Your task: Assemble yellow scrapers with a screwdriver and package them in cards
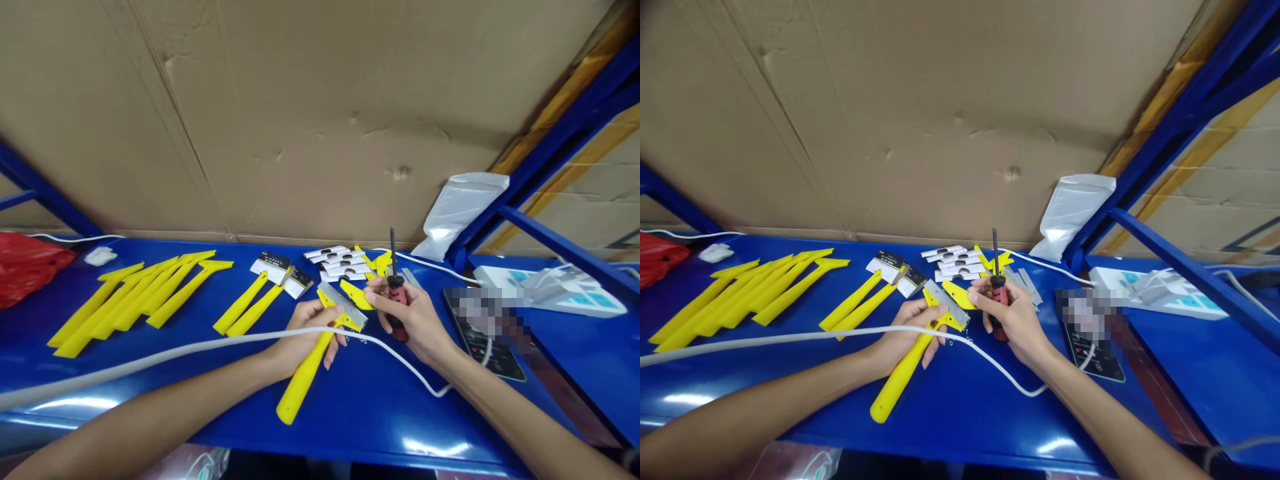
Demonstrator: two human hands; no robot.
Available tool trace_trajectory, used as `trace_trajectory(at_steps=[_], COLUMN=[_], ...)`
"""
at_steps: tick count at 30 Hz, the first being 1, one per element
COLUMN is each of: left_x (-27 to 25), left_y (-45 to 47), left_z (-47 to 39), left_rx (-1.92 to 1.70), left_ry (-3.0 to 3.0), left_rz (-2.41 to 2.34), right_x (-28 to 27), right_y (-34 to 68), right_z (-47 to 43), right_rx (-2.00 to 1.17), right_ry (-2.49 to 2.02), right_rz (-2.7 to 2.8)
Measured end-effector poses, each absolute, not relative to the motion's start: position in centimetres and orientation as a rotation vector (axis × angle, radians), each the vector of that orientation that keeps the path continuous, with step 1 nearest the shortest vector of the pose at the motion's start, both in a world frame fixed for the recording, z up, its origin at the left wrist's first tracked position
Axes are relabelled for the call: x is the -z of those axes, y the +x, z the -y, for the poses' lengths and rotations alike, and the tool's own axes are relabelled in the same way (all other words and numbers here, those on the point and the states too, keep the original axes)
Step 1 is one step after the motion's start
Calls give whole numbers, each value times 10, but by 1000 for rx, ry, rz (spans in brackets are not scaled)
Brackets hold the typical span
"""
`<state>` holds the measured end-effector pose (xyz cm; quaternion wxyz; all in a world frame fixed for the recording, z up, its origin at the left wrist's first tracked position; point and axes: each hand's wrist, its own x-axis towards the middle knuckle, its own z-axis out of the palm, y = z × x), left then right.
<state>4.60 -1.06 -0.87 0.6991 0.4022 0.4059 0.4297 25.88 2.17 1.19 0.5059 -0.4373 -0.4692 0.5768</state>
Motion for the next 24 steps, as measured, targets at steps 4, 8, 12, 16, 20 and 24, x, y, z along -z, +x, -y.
trace_trajectory(at_steps=[4, 8, 12, 16, 20, 24], left_x=[7, 6, 8, 5, 2, 1], left_y=[46, 49, 50, 51, 51, 50], left_z=[11, 11, 10, 11, 12, 14], left_rx=[-953, -967, -965, -939, -902, -855], left_ry=[934, 989, 1059, 1050, 1055, 1085], left_rz=[-911, -923, -910, -939, -964, -946], right_x=[-14, -14, -8, -7, -10, -11], right_y=[260, 259, 257, 255, 255, 257], right_z=[-23, -20, -15, -15, -15, -15], right_rx=[-1309, -1304, -1380, -1377, -1414, -1457], right_ry=[-1067, -1032, -1056, -1095, -1138, -1150], right_rz=[1212, 1333, 1375, 1392, 1384, 1397])
